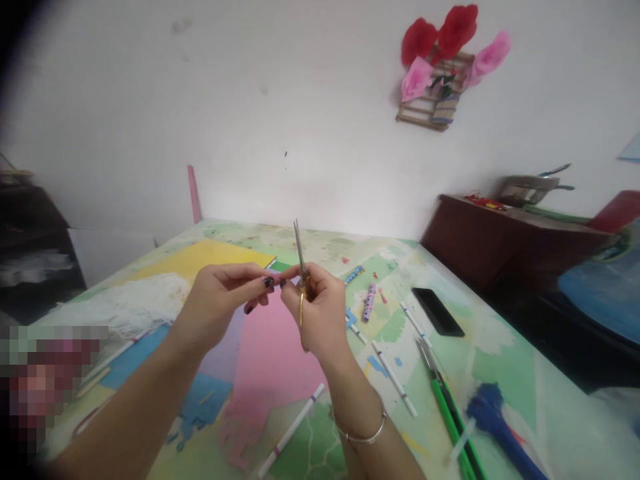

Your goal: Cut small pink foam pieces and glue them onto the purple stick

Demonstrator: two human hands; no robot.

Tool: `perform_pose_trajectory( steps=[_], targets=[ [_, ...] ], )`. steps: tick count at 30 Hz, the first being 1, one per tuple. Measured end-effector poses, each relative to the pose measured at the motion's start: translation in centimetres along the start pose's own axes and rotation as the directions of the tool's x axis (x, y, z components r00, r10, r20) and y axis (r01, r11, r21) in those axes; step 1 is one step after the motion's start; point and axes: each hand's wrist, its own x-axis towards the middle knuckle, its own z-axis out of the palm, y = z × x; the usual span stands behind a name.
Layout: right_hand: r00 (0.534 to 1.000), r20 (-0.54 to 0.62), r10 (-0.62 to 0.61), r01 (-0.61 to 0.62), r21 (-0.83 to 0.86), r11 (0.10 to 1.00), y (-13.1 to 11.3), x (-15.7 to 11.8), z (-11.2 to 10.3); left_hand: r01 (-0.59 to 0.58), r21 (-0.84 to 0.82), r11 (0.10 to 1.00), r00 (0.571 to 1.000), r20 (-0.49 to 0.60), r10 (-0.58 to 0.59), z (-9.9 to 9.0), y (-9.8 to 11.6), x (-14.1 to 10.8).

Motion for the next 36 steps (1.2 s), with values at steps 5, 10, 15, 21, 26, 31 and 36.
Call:
perform_pose_trajectory(
  steps=[5,10,15,21,26,31,36],
  targets=[
    [0.999,0.028,0.024,-0.027,0.109,0.994,0.29,0.22,-0.38,0.02,-0.076,0.997,1.0,0.02,-0.019,-0.09,-0.17,0.19],
    [0.998,0.049,0.034,-0.043,0.193,0.98,0.36,0.31,-0.49,0.02,-0.077,0.997,1.0,0.02,-0.019,-0.19,-0.25,0.32],
    [0.997,0.066,0.028,-0.04,0.183,0.982,0.35,0.25,-0.44,0.014,-0.024,1.0,0.998,0.057,-0.013,-0.17,-0.2,0.22],
    [0.997,0.058,0.055,-0.063,0.145,0.987,0.33,0.13,-0.25,0.008,-0.021,1.0,0.996,0.087,-0.006,-0.15,-0.21,0.13],
    [0.997,0.039,0.061,-0.066,0.159,0.985,0.37,0.18,-0.16,-0.012,-0.053,0.999,0.995,0.097,0.017,-0.2,-0.37,0.1],
    [0.998,0.003,0.061,-0.061,0.149,0.987,0.53,0.25,-0.1,-0.017,-0.064,0.998,0.994,0.109,0.024,-0.28,-0.4,-0.03],
    [0.998,0.008,0.054,-0.055,0.159,0.986,0.63,0.25,0.02,0.004,-0.034,0.999,0.998,0.067,-0.001,-0.03,-0.38,0.04]
  ],
)
